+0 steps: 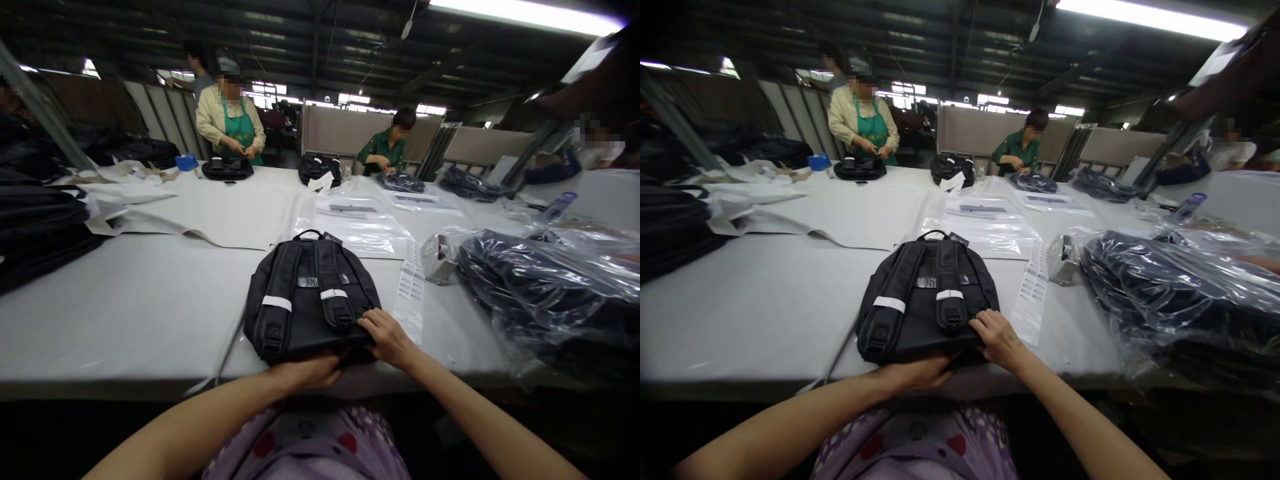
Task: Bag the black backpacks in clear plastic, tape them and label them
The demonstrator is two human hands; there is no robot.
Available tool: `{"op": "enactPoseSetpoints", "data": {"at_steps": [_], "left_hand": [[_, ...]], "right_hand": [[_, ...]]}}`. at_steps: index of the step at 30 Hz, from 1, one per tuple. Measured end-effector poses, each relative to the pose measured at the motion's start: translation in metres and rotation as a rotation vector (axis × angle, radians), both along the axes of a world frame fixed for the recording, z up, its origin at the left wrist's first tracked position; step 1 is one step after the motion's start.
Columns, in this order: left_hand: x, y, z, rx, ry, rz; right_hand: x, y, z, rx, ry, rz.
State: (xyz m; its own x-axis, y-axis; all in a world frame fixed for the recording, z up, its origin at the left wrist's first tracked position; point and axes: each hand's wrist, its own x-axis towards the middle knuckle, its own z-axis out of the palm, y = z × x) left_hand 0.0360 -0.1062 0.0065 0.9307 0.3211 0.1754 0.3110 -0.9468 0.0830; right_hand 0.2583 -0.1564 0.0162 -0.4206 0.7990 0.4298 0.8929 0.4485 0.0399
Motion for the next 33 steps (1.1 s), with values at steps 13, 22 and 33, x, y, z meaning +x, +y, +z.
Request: {"op": "enactPoseSetpoints", "data": {"at_steps": [13,22,33], "left_hand": [[-0.052,-0.008,-0.021,-0.089,-0.043,0.032],[-0.153,-0.023,0.022,0.256,-0.509,0.424],[-0.087,0.019,0.101,0.130,-0.080,0.260]], "right_hand": [[-0.007,0.006,-0.014,-0.130,0.003,0.171],[-0.009,-0.003,-0.018,-0.216,0.200,0.176],[-0.028,0.017,0.014,-0.285,0.342,0.022]]}}
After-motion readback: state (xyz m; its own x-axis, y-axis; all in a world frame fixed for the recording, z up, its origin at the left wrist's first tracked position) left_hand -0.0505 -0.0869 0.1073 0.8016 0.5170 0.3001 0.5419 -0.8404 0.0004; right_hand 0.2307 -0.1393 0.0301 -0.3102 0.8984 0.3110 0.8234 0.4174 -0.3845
